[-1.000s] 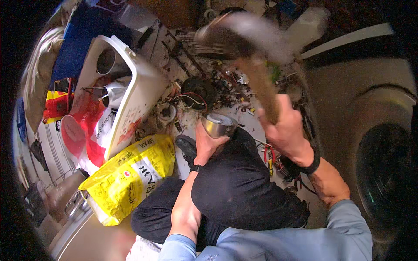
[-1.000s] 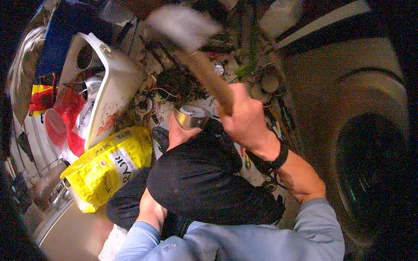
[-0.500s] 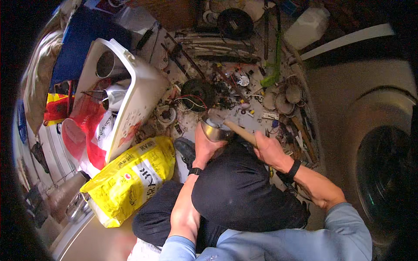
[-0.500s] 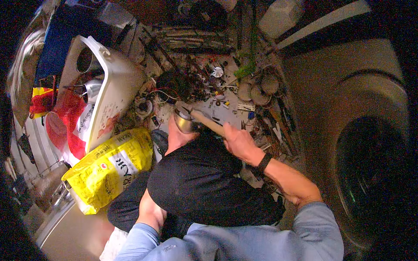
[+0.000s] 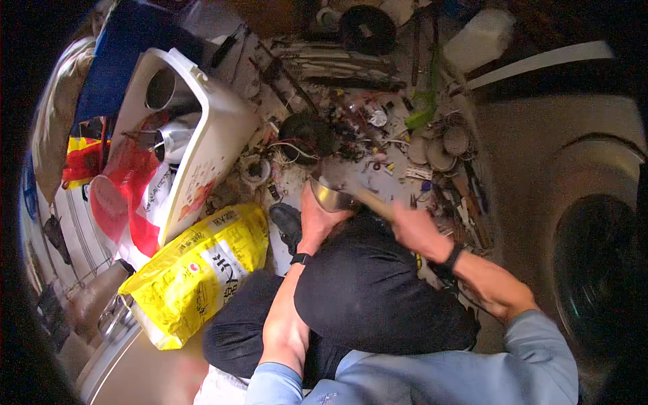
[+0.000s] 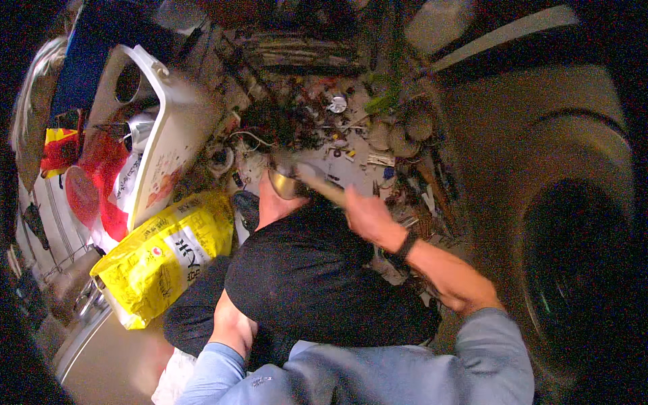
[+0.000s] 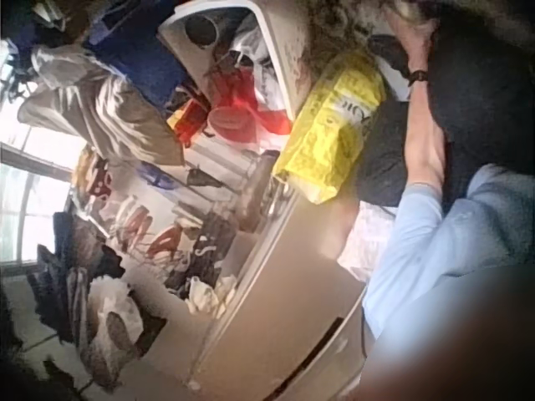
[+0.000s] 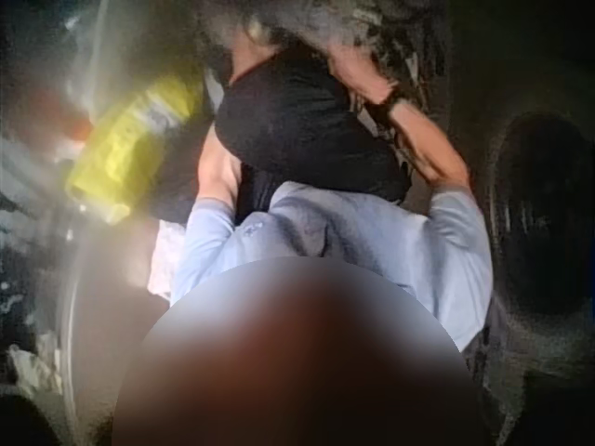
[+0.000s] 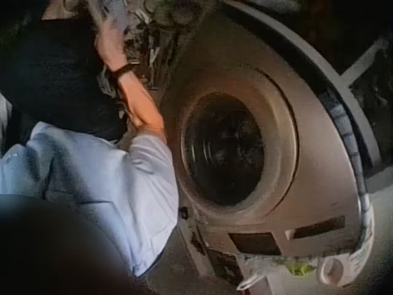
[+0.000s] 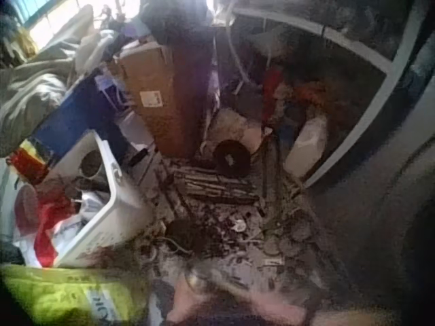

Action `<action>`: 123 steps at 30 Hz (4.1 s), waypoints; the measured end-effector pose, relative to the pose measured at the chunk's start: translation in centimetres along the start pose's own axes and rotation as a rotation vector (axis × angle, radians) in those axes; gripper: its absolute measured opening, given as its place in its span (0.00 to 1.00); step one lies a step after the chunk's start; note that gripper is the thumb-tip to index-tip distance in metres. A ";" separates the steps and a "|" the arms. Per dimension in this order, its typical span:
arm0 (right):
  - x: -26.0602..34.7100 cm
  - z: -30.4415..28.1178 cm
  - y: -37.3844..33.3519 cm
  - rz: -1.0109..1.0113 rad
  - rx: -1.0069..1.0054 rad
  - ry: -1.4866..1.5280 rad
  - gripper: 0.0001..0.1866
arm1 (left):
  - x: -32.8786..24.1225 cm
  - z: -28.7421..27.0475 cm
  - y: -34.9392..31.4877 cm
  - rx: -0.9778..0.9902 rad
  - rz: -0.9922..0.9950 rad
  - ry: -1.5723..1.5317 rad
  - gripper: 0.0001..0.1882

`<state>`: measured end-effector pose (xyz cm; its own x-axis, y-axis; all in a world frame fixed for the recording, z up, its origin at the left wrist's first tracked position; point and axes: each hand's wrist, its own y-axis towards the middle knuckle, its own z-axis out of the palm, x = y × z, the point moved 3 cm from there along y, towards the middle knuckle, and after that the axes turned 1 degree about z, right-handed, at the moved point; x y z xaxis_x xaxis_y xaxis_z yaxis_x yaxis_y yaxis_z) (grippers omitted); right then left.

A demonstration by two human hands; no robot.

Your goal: The person sits on the floor and uses a hammer, chisel, and pliers to disassemble a small electric motor, prying off a metal casing and pulling internal components apart by hand.

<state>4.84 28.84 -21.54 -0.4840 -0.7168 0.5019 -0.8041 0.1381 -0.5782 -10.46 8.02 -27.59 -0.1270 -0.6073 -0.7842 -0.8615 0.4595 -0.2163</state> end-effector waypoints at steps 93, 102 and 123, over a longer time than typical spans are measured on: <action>-13.6 5.9 1.7 0.400 0.051 0.469 0.20 | 0.5 -3.9 -0.2 0.140 -0.066 0.177 0.48; -11.7 6.8 2.2 0.259 0.044 0.184 0.24 | 1.2 -7.4 -1.0 0.047 0.044 0.157 0.44; -12.7 9.7 3.9 0.300 0.024 0.011 0.22 | 1.6 -6.5 -2.6 -0.075 0.029 0.131 0.44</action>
<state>11.19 31.86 -36.40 -0.7025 -0.6387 0.3138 -0.6167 0.3264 -0.7163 -11.62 1.67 -24.52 -0.2112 -0.6760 -0.7060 -0.8902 0.4314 -0.1468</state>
